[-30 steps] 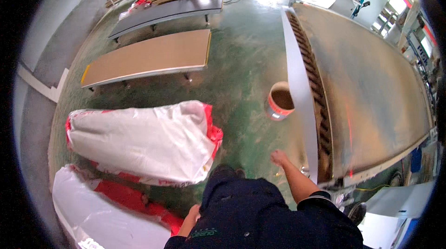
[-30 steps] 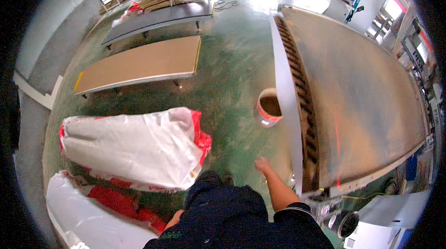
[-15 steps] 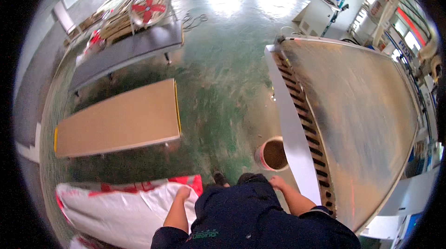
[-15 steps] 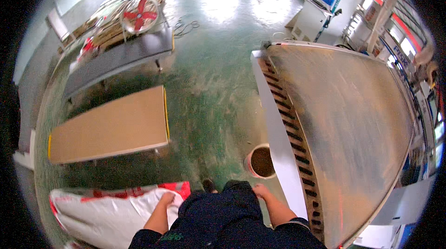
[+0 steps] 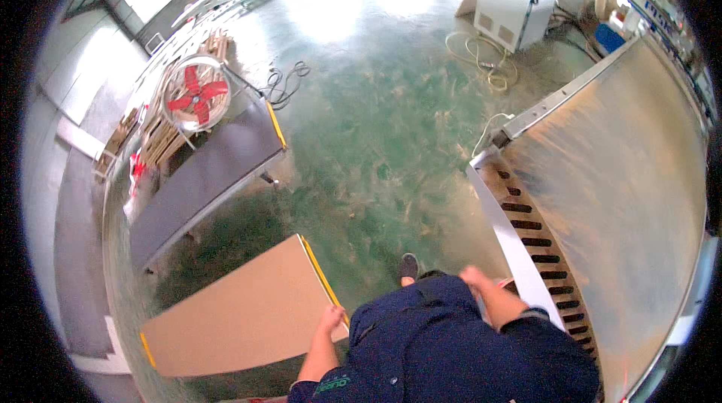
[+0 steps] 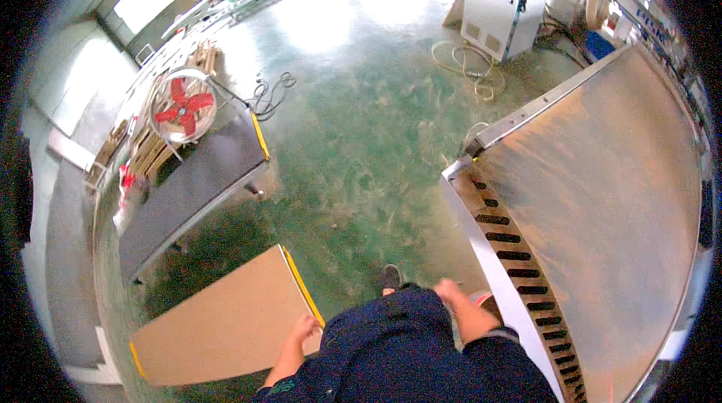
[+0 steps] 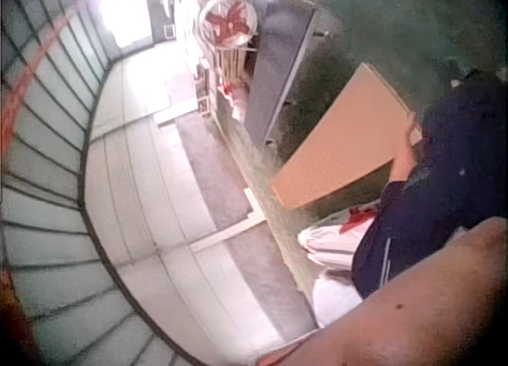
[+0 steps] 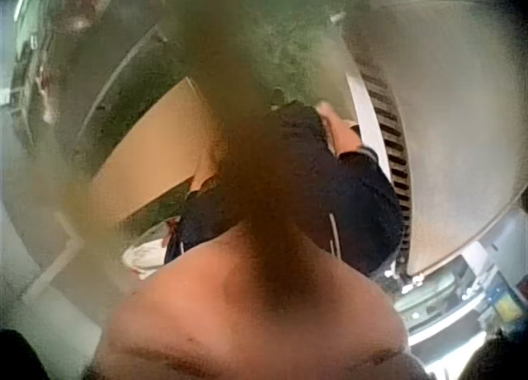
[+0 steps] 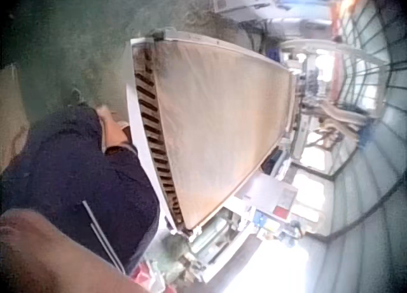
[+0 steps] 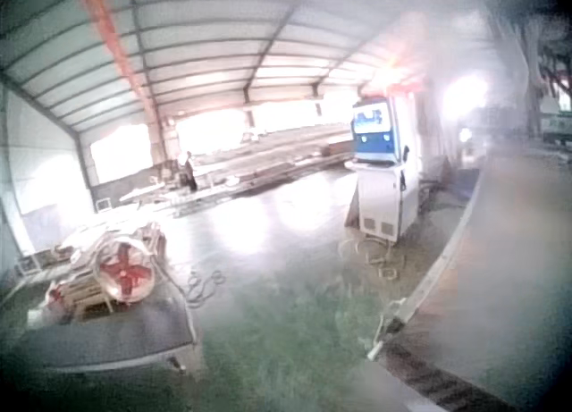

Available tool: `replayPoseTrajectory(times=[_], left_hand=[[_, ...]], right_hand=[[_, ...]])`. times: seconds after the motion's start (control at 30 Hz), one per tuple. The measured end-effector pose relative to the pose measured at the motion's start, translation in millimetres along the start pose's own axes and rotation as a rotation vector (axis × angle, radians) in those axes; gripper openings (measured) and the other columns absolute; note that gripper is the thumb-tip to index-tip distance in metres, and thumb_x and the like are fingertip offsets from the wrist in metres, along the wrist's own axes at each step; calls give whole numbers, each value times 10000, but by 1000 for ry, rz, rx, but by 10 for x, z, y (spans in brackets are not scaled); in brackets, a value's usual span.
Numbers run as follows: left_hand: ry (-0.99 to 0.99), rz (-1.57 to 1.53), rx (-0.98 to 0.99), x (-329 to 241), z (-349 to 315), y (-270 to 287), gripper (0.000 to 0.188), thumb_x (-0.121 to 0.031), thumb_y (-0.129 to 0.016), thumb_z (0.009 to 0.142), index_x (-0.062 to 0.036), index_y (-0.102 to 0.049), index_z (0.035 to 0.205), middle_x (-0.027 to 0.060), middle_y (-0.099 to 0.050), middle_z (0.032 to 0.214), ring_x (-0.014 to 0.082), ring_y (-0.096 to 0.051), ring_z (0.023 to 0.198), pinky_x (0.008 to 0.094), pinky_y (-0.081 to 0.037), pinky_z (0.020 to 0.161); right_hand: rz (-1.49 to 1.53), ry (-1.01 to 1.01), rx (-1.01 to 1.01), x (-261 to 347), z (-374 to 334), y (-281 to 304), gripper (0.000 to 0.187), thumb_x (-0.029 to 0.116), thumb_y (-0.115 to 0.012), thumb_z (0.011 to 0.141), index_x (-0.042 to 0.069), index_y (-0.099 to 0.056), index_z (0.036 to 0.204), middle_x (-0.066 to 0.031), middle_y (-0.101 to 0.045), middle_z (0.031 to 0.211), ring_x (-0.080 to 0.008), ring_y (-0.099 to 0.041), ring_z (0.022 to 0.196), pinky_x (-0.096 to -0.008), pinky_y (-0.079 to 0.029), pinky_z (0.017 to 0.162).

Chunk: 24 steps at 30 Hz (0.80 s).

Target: The person uses a handheld air nozzle to blow dust off the surface of a large board on a CNC machine table, then walks to a control terminal and moves a waste bin.

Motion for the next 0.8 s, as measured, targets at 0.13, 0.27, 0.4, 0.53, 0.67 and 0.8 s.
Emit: replayPoseTrajectory(times=[0.13,0.27,0.4,0.53,0.67,0.8], left_hand=[[205,-52,188,152,194,261,248,-238,-547,815,-13,-627,879,91,-613,718,223,-586,655,344,-445,543],[13,374,202,-110,1213,839,278,-261,-540,815,-22,-620,931,117,-625,789,271,-596,748,378,-459,623],[-372,759,265,-794,2652,1750,315,-284,-534,814,-31,-613,984,144,-636,859,319,-605,840,411,-473,702],[251,276,336,-2838,4235,2357,197,-198,-557,781,-34,-652,833,125,-643,733,210,-609,615,344,-455,517],[-522,379,-17,-5557,5493,3157,180,-175,-498,810,-28,-583,872,72,-600,715,174,-561,629,336,-455,542],[-558,70,39,-8470,5731,2821,207,-198,-539,858,-52,-558,1003,34,-558,746,132,-521,619,255,-455,555]], right_hand=[[297,-5,-132,1862,973,1301,355,295,-554,757,18,-625,968,-192,-652,914,-327,-632,835,-411,-495,735],[584,154,-118,2975,2077,2044,316,266,-572,760,35,-630,967,-141,-655,922,-239,-620,817,-350,-488,743],[648,149,-211,3359,2831,2373,283,250,-578,759,34,-631,934,-136,-646,847,-216,-600,736,-346,-481,652],[437,-313,-183,2574,3035,2332,211,180,-567,758,31,-625,896,-126,-636,734,-190,-586,597,-349,-468,514],[929,-618,-230,2305,3219,2603,125,151,-527,796,68,-569,879,-96,-601,684,-183,-548,495,-326,-419,402],[1207,-840,-388,2381,3621,2981,99,159,-522,813,78,-541,867,-100,-596,694,-184,-526,458,-310,-403,373]])
Point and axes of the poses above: each hand's wrist, its own z-axis towards the middle knuckle, its own y-axis out of the back of the hand, x = y × z, the point moved 2 cm from there along z, towards the middle knuckle
